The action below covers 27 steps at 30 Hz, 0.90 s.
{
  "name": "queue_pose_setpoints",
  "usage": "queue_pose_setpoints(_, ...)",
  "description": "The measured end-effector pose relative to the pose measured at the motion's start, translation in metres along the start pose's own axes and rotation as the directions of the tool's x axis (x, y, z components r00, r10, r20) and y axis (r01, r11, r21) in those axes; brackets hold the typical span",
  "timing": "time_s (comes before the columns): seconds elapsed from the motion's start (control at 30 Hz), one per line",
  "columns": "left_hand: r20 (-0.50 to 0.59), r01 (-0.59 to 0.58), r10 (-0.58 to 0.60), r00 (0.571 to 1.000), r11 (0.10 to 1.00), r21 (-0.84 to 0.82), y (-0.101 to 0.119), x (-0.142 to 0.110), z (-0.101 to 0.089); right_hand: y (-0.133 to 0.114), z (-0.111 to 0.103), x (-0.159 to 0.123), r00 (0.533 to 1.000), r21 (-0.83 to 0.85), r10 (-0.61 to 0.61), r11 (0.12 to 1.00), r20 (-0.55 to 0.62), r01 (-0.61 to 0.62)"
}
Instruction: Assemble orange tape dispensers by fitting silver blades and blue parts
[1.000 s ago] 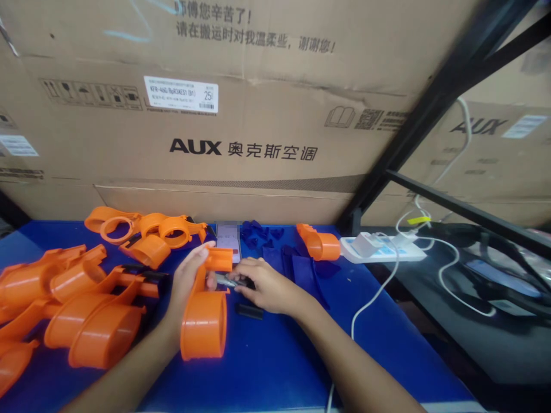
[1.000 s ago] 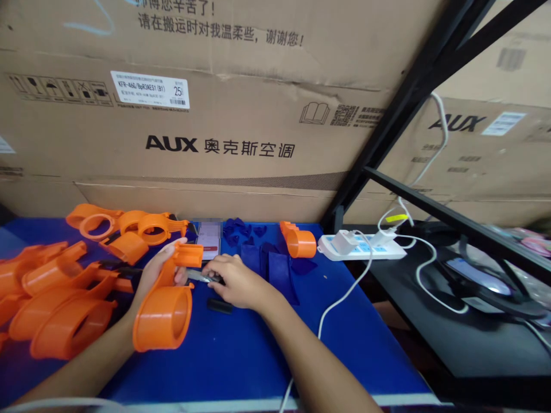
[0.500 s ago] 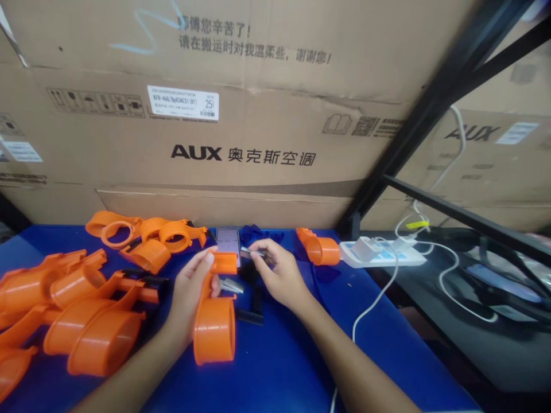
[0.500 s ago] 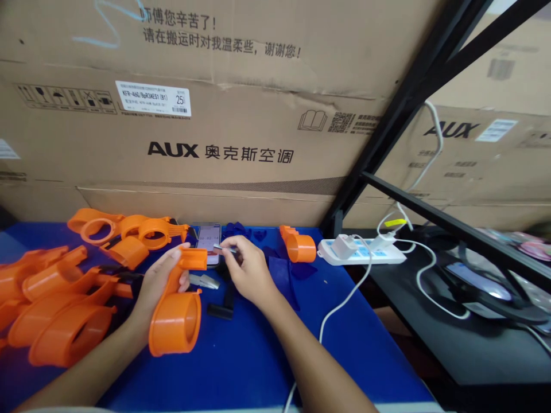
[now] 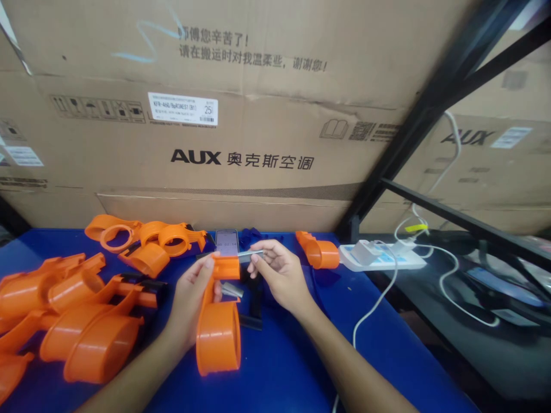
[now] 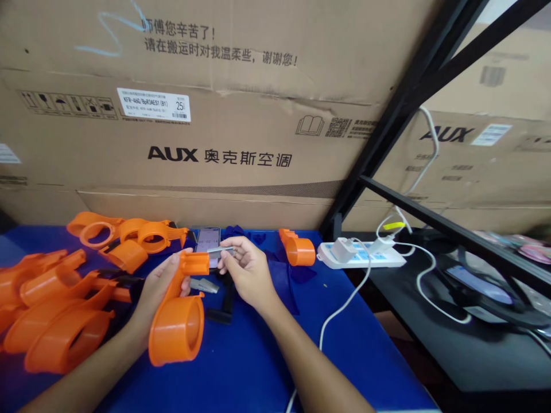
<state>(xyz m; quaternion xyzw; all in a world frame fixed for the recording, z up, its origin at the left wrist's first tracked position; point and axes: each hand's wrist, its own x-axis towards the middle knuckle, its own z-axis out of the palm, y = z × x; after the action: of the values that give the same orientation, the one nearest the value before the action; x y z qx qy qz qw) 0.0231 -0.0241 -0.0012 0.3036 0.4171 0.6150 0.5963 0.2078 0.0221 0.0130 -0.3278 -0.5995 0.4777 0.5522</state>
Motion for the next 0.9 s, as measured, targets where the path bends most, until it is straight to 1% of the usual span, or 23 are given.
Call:
queue_pose_setpoints(0.07, -0.005, -0.018, 0.018, 1.0, 0.999, 0.028, -0.001, 0.002, -0.001, 0.001, 0.0, 0.0, 1.0, 0.018, 0.013, 1.0, -0.007, -0.013)
queue_pose_setpoints(0.2, -0.019, 0.012, -0.012, 1.0, 1.0, 0.016, -0.004, 0.007, -0.004, 0.006, 0.001, -0.001, 0.999, 0.04, 0.044, 0.998, 0.011, -0.044)
queue_pose_setpoints(0.27, -0.018, 0.021, -0.021, 1.0, 1.0, 0.008, -0.005, 0.008, -0.004, 0.009, 0.002, -0.002, 0.999, -0.006, 0.043, 0.999, 0.015, -0.042)
queue_pose_setpoints(0.4, -0.021, 0.029, -0.029, 0.999, 1.0, 0.003, -0.004, 0.007, -0.003, 0.013, 0.004, -0.005, 1.0, -0.181, -0.003, 0.984, -0.025, -0.001)
queue_pose_setpoints(0.47, -0.03, 0.02, -0.02, 0.999, 1.0, 0.0, -0.002, 0.007, -0.001, 0.013, 0.005, -0.006, 0.999, -0.217, -0.004, 0.976, -0.031, -0.003)
queue_pose_setpoints(0.57, -0.04, 0.005, -0.005, 0.999, 1.0, 0.005, 0.001, 0.006, 0.002, 0.014, 0.005, -0.006, 0.999, -0.192, 0.039, 0.981, 0.006, -0.037)
queue_pose_setpoints(0.67, -0.028, 0.017, -0.017, 0.999, 1.0, 0.019, 0.003, 0.003, 0.004, 0.017, 0.005, -0.007, 0.997, -0.181, 0.058, 0.982, 0.045, -0.049)
queue_pose_setpoints(0.83, 0.001, 0.036, -0.036, 0.999, 0.999, 0.023, -0.002, 0.001, 0.003, 0.021, 0.008, -0.01, 0.995, -0.262, 0.067, 0.964, 0.071, -0.047)
queue_pose_setpoints(0.9, 0.032, 0.053, -0.054, 0.998, 0.998, 0.019, -0.007, 0.002, 0.002, 0.02, 0.009, -0.011, 0.994, -0.269, 0.078, 0.962, 0.074, -0.055)
